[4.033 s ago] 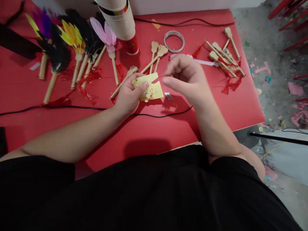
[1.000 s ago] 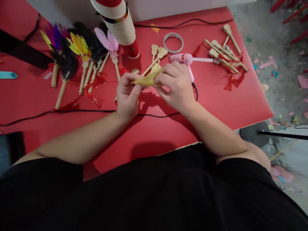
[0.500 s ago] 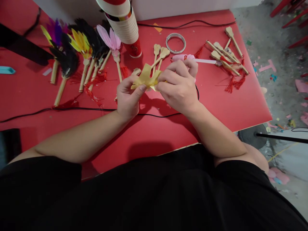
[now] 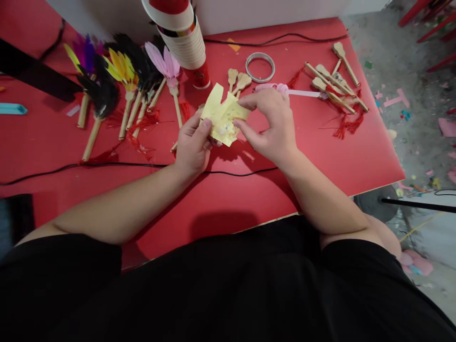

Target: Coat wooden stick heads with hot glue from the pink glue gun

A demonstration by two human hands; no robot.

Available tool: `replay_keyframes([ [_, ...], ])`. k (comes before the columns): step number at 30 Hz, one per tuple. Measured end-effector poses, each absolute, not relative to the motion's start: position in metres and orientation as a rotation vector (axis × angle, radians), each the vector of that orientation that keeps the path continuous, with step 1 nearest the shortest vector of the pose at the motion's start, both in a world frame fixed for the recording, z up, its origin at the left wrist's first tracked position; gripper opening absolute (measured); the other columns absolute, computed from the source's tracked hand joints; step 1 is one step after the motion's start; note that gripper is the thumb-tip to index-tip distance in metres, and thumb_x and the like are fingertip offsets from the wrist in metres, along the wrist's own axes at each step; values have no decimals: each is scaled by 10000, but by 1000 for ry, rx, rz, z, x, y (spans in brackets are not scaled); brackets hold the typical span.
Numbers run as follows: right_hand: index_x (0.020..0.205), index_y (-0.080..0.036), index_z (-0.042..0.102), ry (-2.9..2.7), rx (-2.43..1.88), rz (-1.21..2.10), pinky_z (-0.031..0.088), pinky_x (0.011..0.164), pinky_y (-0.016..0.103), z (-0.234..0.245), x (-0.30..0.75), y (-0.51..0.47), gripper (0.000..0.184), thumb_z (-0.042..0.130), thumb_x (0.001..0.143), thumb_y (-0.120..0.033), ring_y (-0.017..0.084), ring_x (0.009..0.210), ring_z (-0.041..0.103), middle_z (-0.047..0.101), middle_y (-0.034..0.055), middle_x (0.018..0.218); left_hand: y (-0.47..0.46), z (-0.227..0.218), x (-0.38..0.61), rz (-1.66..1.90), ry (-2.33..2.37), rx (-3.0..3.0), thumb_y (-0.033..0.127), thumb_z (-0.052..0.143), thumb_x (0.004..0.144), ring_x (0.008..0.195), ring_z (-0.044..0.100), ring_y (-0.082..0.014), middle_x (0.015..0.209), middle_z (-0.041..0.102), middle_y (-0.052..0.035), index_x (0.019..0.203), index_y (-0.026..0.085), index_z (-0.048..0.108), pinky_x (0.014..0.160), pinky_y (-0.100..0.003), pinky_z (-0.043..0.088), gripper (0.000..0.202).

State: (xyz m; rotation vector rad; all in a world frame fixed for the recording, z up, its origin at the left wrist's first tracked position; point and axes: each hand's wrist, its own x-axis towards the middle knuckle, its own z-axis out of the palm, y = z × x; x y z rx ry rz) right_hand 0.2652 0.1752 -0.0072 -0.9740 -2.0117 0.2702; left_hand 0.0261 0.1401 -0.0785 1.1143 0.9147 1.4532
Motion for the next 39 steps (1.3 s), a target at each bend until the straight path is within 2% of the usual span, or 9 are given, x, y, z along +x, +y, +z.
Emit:
replay_keyframes([
  [4, 1336, -344, 805, -1931, -988, 469, 698, 1247, 693, -19, 263, 178, 510, 862, 1067, -773, 434, 1465, 773, 843, 135, 1334, 136, -79, 26, 1394, 860, 1193, 831, 835, 1048, 919, 846, -189, 1103, 861, -56, 1405, 314, 879, 805, -316, 730, 630],
  [9, 1507, -367, 743, -1810, -930, 703, 779, 1099, 566, -33, 253, 179, 669, 910, 1029, -804, 382, 1435, 794, 783, 133, 1510, 133, -75, 29, 1327, 844, 1311, 808, 931, 975, 1239, 894, -319, 1307, 908, -110, 1424, 277, 861, 1068, -481, 765, 699],
  [12, 1553, -374, 705, -1737, -893, 837, 781, 1045, 513, -37, 249, 180, 810, 964, 956, -855, 348, 1383, 817, 787, 103, 1506, 131, -70, 30, 1335, 878, 1345, 801, 948, 960, 1381, 868, -362, 1351, 917, -127, 1410, 258, 854, 1170, -541, 741, 712],
  [14, 1510, -354, 720, -1701, -864, 982, 780, 1015, 499, -36, 248, 180, 849, 1002, 900, -873, 321, 1275, 847, 820, 79, 1417, 130, -65, 30, 1335, 894, 1333, 782, 952, 966, 1408, 862, -363, 1360, 921, -134, 1379, 246, 858, 1200, -548, 732, 684],
  [17, 1336, -304, 780, -1669, -862, 1253, 776, 992, 483, -29, 247, 176, 768, 1041, 862, -850, 295, 1139, 862, 859, 60, 1234, 130, -59, 29, 1326, 910, 1294, 756, 966, 966, 1369, 877, -342, 1315, 931, -127, 1316, 236, 870, 1199, -528, 737, 634],
  [20, 1201, -275, 806, -1603, -908, 1447, 769, 989, 472, -19, 245, 172, 695, 1078, 838, -801, 296, 1115, 858, 876, 69, 1163, 130, -55, 28, 1296, 910, 1259, 766, 989, 935, 1299, 893, -324, 1256, 939, -101, 1286, 243, 872, 1148, -502, 757, 641],
  [26, 1086, -253, 799, -1497, -942, 1551, 752, 881, 420, -5, 241, 169, 660, 1147, 772, -717, 271, 1011, 836, 851, 59, 1050, 131, -52, 30, 1272, 884, 1191, 775, 995, 926, 1269, 898, -350, 1199, 921, -105, 1276, 241, 854, 1084, -505, 766, 653],
  [33, 1050, -223, 790, -1514, -931, 1657, 707, 811, 375, -6, 242, 166, 592, 1140, 795, -627, 243, 935, 806, 810, 45, 962, 134, -62, 31, 1378, 935, 1128, 775, 981, 944, 1004, 869, -239, 899, 799, -19, 1004, 224, 795, 932, -403, 755, 584],
  [39, 1077, -278, 708, -1614, -1000, 1449, 714, 848, 393, -16, 242, 170, 616, 1077, 870, -725, 270, 1053, 782, 745, 35, 986, 138, -67, 30, 1400, 960, 1069, 738, 989, 956, 1069, 860, -245, 948, 796, -33, 1019, 228, 763, 952, -393, 735, 561],
])
